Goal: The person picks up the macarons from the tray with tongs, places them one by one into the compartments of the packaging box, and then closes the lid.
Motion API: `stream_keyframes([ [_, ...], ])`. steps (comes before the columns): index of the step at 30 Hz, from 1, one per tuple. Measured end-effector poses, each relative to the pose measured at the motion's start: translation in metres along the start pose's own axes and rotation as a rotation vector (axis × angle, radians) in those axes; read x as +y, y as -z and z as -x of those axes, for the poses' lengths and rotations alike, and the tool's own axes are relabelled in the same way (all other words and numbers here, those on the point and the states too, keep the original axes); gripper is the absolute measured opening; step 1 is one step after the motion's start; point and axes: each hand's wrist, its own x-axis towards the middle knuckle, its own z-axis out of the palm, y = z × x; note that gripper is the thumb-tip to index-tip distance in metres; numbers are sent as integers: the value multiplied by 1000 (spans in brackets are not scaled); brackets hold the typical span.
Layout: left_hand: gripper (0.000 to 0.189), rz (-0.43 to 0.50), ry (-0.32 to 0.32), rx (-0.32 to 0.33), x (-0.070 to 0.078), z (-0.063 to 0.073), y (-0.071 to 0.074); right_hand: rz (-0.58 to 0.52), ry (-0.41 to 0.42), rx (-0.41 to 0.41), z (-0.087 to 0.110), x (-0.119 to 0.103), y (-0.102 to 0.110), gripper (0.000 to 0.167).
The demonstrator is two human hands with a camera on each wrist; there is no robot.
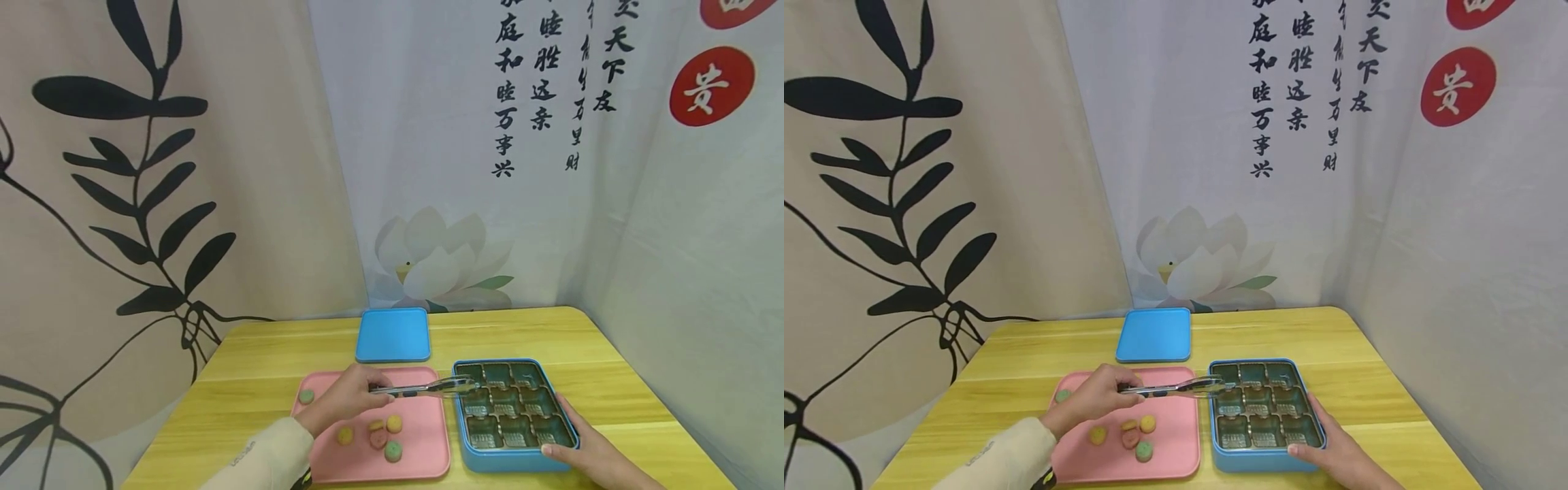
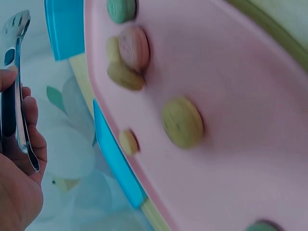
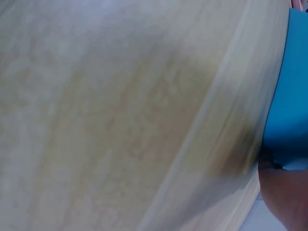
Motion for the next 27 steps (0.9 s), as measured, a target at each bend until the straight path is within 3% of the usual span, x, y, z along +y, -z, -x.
stream_keyframes([
  [11,4,-39,-44,-56,10,-8,-26,-17,3,-6,0,1,-1,101],
  [27,7,-91,-35,-28,7,-8,-28,-28,1,-4,0,1,-1,102],
])
